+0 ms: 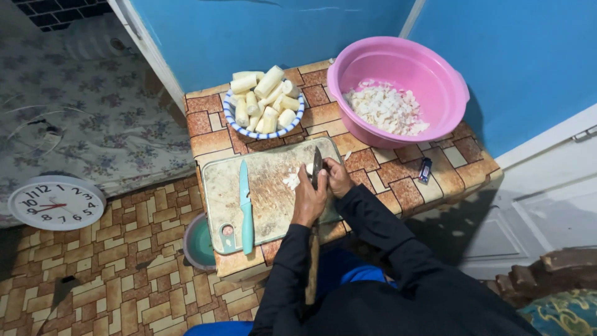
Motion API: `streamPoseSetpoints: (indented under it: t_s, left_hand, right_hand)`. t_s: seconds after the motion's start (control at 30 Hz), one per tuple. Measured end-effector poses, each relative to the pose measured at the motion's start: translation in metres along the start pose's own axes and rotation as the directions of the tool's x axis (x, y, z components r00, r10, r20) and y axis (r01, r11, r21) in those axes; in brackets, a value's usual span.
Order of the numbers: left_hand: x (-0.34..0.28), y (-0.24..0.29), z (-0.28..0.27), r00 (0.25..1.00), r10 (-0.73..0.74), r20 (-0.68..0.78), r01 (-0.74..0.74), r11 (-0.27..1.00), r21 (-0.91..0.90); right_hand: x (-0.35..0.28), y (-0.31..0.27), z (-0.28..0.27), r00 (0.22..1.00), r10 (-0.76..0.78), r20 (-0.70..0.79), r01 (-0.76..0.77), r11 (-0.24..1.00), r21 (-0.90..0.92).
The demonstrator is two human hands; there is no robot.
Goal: Peeling and chopping root vegetables on a cutting board and placing them into a pink bowl.
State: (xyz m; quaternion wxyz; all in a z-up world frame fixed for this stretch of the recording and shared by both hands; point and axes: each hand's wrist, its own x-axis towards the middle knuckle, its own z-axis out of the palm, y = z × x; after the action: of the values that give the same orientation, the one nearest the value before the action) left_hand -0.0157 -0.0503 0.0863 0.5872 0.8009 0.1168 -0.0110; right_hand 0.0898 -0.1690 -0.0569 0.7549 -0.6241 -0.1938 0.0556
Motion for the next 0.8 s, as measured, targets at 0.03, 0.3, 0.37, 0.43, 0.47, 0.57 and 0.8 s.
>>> streamPoseSetpoints:
  t_s: [0.03, 0.3, 0.37, 0.43, 0.47, 0.57, 0.8]
  left_hand:
    - [-0.002, 0.003, -0.001, 1.000, 0.000, 0.004, 0.000, 1.000, 0.002]
    - [0.007, -0.012, 0.011, 1.000, -0.002, -0.007, 0.002, 1.000, 0.005]
    - [0.003, -0.005, 0.007, 1.000, -0.009, -0.002, 0.009, 1.000, 0.003]
    - [0.000, -0.002, 0.006, 1.000, -0.014, 0.001, 0.014, 1.000, -0.001]
    - [0.000, -0.001, 0.006, 1.000, -0.016, -0.001, 0.016, 1.000, 0.004]
    - [0.005, -0.005, 0.007, 1.000, -0.015, -0.007, 0.015, 1.000, 0.016]
    - [0.018, -0.020, 0.013, 0.999, -0.043, -0.011, 0.043, 0.999, 0.006]
  right_hand:
    - [0.000, -0.007, 0.003, 1.000, 0.000, -0.004, 0.000, 1.000, 0.000]
    - [0.006, 0.008, -0.010, 0.997, 0.067, -0.034, -0.067, 0.998, 0.012]
    - [0.009, 0.023, -0.017, 0.997, 0.068, -0.036, -0.068, 0.998, 0.002]
    - [0.010, 0.026, -0.019, 0.997, 0.068, -0.036, -0.068, 0.998, -0.011]
    - [0.010, 0.020, -0.017, 0.997, 0.072, -0.041, -0.072, 0.997, -0.001]
    - [0.007, 0.009, -0.009, 0.995, 0.077, -0.062, -0.076, 0.997, 0.013]
    - [0.005, 0.026, -0.014, 0.990, 0.117, -0.073, -0.114, 0.992, 0.049]
